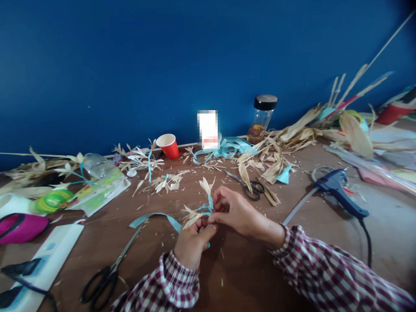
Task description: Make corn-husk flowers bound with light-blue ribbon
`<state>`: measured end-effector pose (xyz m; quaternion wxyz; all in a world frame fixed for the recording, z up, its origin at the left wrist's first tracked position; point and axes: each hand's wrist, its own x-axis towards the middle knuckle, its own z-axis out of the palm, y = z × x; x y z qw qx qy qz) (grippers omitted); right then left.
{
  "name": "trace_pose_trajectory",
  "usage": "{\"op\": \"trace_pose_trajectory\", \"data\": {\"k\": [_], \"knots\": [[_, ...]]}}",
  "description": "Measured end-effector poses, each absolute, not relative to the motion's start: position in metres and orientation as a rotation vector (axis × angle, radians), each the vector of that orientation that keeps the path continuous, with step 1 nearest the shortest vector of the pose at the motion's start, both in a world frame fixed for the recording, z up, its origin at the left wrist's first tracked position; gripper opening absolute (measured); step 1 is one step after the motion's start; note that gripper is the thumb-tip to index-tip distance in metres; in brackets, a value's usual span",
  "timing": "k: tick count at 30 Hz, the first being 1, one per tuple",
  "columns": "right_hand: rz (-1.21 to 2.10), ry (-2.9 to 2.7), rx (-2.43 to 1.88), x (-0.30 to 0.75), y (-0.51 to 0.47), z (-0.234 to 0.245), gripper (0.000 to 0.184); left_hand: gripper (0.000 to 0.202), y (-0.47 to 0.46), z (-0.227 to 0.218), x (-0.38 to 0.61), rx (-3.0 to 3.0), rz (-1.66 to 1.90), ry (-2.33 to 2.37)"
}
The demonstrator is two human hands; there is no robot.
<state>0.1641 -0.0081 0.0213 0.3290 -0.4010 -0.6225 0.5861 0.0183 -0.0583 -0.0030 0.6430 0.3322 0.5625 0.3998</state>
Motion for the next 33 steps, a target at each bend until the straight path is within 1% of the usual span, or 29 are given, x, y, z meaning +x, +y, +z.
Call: {"op": "trace_pose_trajectory", "data": {"k": [5, 10, 17, 20, 24, 26, 28, 31, 33], "knots": [[1.539, -1.549, -1.032, 0.165, -0.005, 0.014, 0.029, 0.029, -0.062, -0.003, 0.017, 0.820, 0.913, 1.266], [1.556, -1.492, -1.022, 0.167, -0.001, 0.006, 0.031, 0.029, -0.060, 0.006, 0.018, 0.666, 0.896, 1.202], [1.517, -1.553, -1.015, 0.165, -0.004, 0.012, 0.029, 0.030, -0.059, 0.002, 0.019, 0.673, 0.899, 1.236], [1.614, -1.499, -0.976, 0.164, -0.004, 0.011, 0.031, 0.028, -0.059, -0.001, 0.018, 0.682, 0.930, 1.224], [1.756, -1.437, -0.993, 0.166, -0.001, 0.009, 0.025, 0.028, -0.058, 0.000, 0.017, 0.654, 0.993, 1.185], [1.762, -1.495, -0.994, 0.167, 0.000, 0.009, 0.031, 0.030, -0.057, 0.002, 0.017, 0.632, 1.022, 1.169], [1.777, -1.548, -0.959, 0.167, 0.000, 0.011, 0.033, 0.031, -0.057, 0.003, 0.017, 0.619, 1.042, 1.151], [1.810, -1.551, -0.912, 0.168, -0.002, 0.014, 0.026, 0.030, -0.057, 0.003, 0.016, 0.624, 1.035, 1.126], [1.835, -1.507, -0.916, 0.168, -0.002, 0.015, 0.025, 0.030, -0.057, 0.003, 0.017, 0.618, 1.025, 1.120]]}}
